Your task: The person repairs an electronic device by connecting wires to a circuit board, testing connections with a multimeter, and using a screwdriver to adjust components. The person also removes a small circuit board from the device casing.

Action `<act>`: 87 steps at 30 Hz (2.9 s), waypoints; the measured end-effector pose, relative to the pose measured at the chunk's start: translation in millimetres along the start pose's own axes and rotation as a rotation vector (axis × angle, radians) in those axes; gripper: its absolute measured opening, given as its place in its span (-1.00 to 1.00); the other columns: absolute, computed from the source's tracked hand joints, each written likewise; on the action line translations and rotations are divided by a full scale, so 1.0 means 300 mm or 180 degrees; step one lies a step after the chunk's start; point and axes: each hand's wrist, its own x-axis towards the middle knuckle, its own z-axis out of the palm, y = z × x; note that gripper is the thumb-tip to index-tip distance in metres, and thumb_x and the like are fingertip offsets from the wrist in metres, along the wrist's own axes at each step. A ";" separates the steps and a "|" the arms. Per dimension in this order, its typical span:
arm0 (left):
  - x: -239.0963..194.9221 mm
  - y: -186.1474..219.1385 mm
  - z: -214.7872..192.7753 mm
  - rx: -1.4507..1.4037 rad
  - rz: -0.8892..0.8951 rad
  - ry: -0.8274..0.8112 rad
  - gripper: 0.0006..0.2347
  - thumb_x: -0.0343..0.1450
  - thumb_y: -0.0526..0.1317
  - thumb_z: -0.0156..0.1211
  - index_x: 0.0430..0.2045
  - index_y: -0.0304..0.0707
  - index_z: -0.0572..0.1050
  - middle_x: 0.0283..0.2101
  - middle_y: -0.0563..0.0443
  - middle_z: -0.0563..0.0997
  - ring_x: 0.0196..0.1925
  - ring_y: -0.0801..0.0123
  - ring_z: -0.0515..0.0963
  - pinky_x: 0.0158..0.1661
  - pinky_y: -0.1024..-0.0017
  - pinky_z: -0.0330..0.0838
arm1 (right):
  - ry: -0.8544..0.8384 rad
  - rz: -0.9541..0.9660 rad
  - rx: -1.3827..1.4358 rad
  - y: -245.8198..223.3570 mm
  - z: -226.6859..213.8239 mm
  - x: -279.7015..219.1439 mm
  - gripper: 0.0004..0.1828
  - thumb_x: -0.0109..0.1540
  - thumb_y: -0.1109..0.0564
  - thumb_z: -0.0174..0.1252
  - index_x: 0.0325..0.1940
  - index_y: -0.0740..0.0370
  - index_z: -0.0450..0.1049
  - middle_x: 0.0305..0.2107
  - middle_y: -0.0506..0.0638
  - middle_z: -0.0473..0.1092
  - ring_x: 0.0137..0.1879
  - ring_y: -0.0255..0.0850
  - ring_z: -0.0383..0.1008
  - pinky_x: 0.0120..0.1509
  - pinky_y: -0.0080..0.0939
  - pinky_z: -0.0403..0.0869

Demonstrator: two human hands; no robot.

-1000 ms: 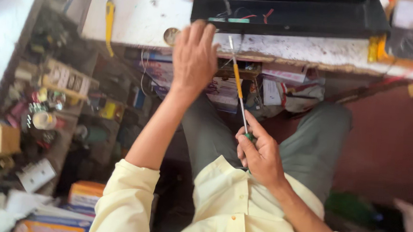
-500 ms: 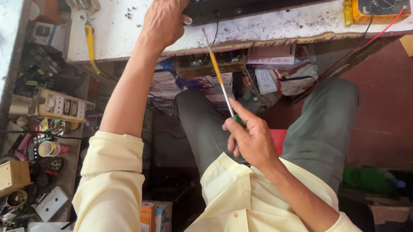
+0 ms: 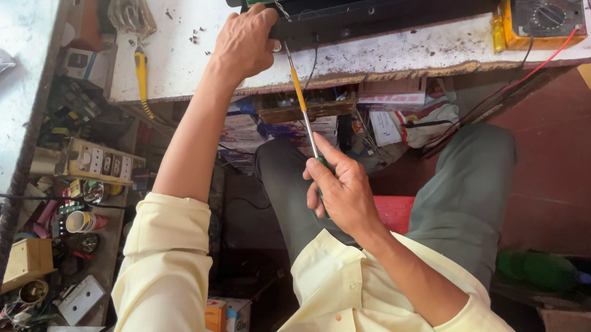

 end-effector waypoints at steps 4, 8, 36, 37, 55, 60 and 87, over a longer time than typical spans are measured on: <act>-0.008 0.009 0.008 0.0016 -0.0082 -0.0050 -0.73 0.31 -0.26 0.44 -0.23 -0.35 0.49 -0.14 -0.18 0.56 -0.08 -0.01 0.59 -0.05 0.10 0.31 | 0.0004 0.0032 -0.0091 -0.007 0.004 -0.004 -0.39 0.34 0.13 0.06 0.50 0.23 0.22 -0.37 0.00 0.41 -0.57 -0.35 0.44 -0.62 -0.36 0.37; -0.003 0.006 0.011 -0.0017 -0.0019 0.0040 -0.74 0.30 -0.26 0.44 -0.24 -0.33 0.50 -0.14 -0.15 0.57 -0.08 -0.01 0.59 -0.06 0.10 0.32 | -0.0007 0.0067 -0.0073 -0.014 0.005 -0.016 -0.38 0.34 0.13 0.06 0.50 0.24 0.20 -0.37 0.00 0.42 -0.57 -0.35 0.44 -0.62 -0.36 0.37; -0.086 0.056 0.083 -0.0110 -0.0085 0.0410 -0.77 0.29 -0.30 0.41 -0.24 -0.33 0.56 -0.18 -0.12 0.66 -0.04 0.07 0.59 -0.05 0.15 0.30 | -0.0740 0.0660 0.3503 0.077 -0.005 -0.010 -0.61 0.47 0.09 -0.01 0.38 0.21 0.27 -0.28 0.01 0.34 -0.56 -0.41 0.23 -0.60 -0.45 0.16; -0.086 0.059 0.085 -0.0106 -0.0104 0.0457 -0.78 0.29 -0.31 0.41 -0.24 -0.33 0.57 -0.18 -0.11 0.66 -0.05 0.07 0.58 -0.05 0.15 0.29 | -0.0779 0.0700 0.3692 0.080 -0.004 -0.008 -0.60 0.48 0.10 -0.02 0.40 0.22 0.27 -0.28 0.02 0.34 -0.56 -0.40 0.23 -0.61 -0.44 0.16; -0.093 0.068 0.080 0.0113 0.0084 0.0567 -0.82 0.30 -0.30 0.39 -0.34 -0.34 0.53 -0.26 -0.14 0.63 -0.12 0.04 0.58 -0.08 0.16 0.29 | 0.0581 -0.0644 -0.3554 0.147 0.046 -0.014 -0.30 0.22 0.27 0.05 0.46 0.46 0.17 -0.19 0.38 0.39 -0.28 0.30 0.50 -0.27 0.17 0.49; -0.092 0.078 0.073 -0.0081 -0.0016 0.0571 -0.80 0.30 -0.31 0.40 -0.29 -0.32 0.51 -0.31 -0.09 0.62 -0.12 0.06 0.57 -0.07 0.15 0.29 | 0.0722 -0.1328 -0.1581 0.176 0.024 0.022 -0.51 0.37 0.11 0.08 0.33 0.44 0.36 -0.26 0.19 0.41 -0.24 0.07 0.47 -0.21 -0.06 0.48; -0.124 0.129 0.003 -0.0370 0.0051 0.0739 -0.74 0.33 -0.11 0.42 -0.31 -0.24 0.49 -0.36 0.01 0.58 -0.26 0.10 0.50 -0.14 0.15 0.25 | 0.0655 0.1137 0.1482 0.202 -0.024 0.288 -0.77 0.20 0.22 0.32 -0.11 0.43 0.59 -0.46 0.15 0.56 -0.44 -0.15 0.57 -0.43 -0.31 0.50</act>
